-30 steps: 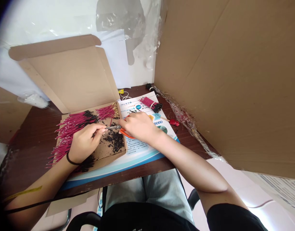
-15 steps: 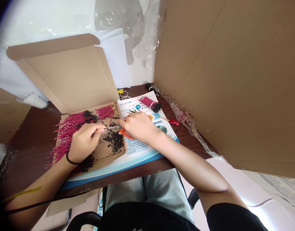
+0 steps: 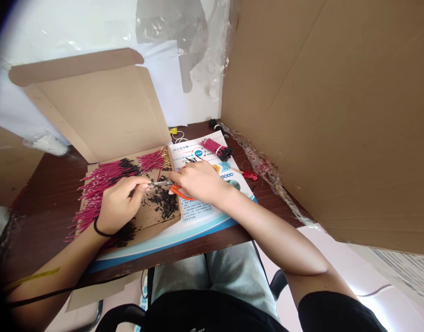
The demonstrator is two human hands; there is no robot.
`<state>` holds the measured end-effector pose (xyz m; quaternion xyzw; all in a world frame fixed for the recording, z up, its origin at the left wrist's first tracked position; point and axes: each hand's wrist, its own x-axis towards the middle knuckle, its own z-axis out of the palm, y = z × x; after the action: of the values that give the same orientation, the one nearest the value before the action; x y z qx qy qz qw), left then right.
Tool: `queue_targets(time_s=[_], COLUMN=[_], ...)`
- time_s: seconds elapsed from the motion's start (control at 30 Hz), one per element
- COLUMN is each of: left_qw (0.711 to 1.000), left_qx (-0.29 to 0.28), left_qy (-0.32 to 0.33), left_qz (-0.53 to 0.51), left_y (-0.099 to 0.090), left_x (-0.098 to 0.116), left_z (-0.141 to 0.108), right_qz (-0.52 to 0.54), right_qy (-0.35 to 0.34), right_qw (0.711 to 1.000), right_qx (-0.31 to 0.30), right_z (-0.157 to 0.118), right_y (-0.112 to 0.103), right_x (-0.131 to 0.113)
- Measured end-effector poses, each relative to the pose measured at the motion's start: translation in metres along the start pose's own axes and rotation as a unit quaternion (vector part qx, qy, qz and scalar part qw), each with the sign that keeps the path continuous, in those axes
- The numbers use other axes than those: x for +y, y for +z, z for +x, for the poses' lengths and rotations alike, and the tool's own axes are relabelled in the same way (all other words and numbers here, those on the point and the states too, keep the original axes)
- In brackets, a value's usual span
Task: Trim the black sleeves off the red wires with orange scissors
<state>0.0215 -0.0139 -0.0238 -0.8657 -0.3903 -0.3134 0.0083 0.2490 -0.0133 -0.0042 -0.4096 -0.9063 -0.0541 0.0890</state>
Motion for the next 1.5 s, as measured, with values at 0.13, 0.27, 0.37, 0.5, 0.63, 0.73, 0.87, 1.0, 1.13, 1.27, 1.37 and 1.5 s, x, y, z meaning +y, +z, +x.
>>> queue_targets(time_s=[0.13, 0.27, 0.37, 0.5, 0.63, 0.73, 0.87, 1.0, 1.13, 1.27, 1.37, 1.5], left_qw=[1.0, 1.0, 1.0, 1.0, 0.994, 0.984, 0.971, 0.967, 0.973, 0.975, 0.968, 0.948], left_qx=[-0.001, 0.002, -0.002, -0.009, -0.022, -0.028, -0.033, -0.037, -0.029, -0.03, -0.039, -0.052], left_qy=[-0.011, 0.009, 0.012, -0.021, -0.085, -0.134, -0.173, -0.179, -0.173, -0.167, -0.185, -0.225], left_qz=[-0.01, 0.009, 0.014, -0.015, -0.064, -0.113, -0.162, -0.176, -0.149, -0.143, -0.162, -0.217], left_y=[0.0, 0.002, 0.002, 0.002, 0.003, 0.002, 0.001, 0.001, 0.0, -0.001, -0.001, -0.001], left_x=[0.001, 0.0, 0.0, 0.0, 0.002, 0.004, 0.007, 0.007, 0.008, 0.009, 0.008, 0.006], left_z=[0.001, 0.0, 0.0, -0.001, -0.002, -0.002, -0.002, -0.002, -0.001, -0.001, -0.002, -0.001], right_qz=[0.009, -0.006, -0.019, -0.026, -0.028, -0.023, -0.021, -0.024, -0.016, -0.008, -0.013, -0.019], right_qy=[0.008, 0.01, 0.001, -0.012, -0.006, -0.008, -0.01, -0.012, -0.016, -0.011, -0.007, -0.007], right_qw=[1.0, 1.0, 1.0, 1.0, 1.0, 1.0, 0.999, 0.999, 0.999, 0.999, 0.999, 0.999], right_qx=[0.002, -0.002, -0.005, -0.009, -0.001, 0.013, 0.025, 0.034, 0.046, 0.045, 0.037, 0.034], right_z=[0.0, 0.0, 0.0, 0.001, 0.001, 0.0, 0.0, 0.0, 0.0, -0.001, 0.0, 0.0], right_y=[0.002, 0.002, 0.002, 0.003, 0.004, 0.005, 0.007, 0.008, 0.01, 0.01, 0.01, 0.01], right_x=[0.0, 0.0, 0.0, 0.0, 0.0, 0.0, 0.0, 0.0, 0.0, -0.002, -0.004, -0.005])
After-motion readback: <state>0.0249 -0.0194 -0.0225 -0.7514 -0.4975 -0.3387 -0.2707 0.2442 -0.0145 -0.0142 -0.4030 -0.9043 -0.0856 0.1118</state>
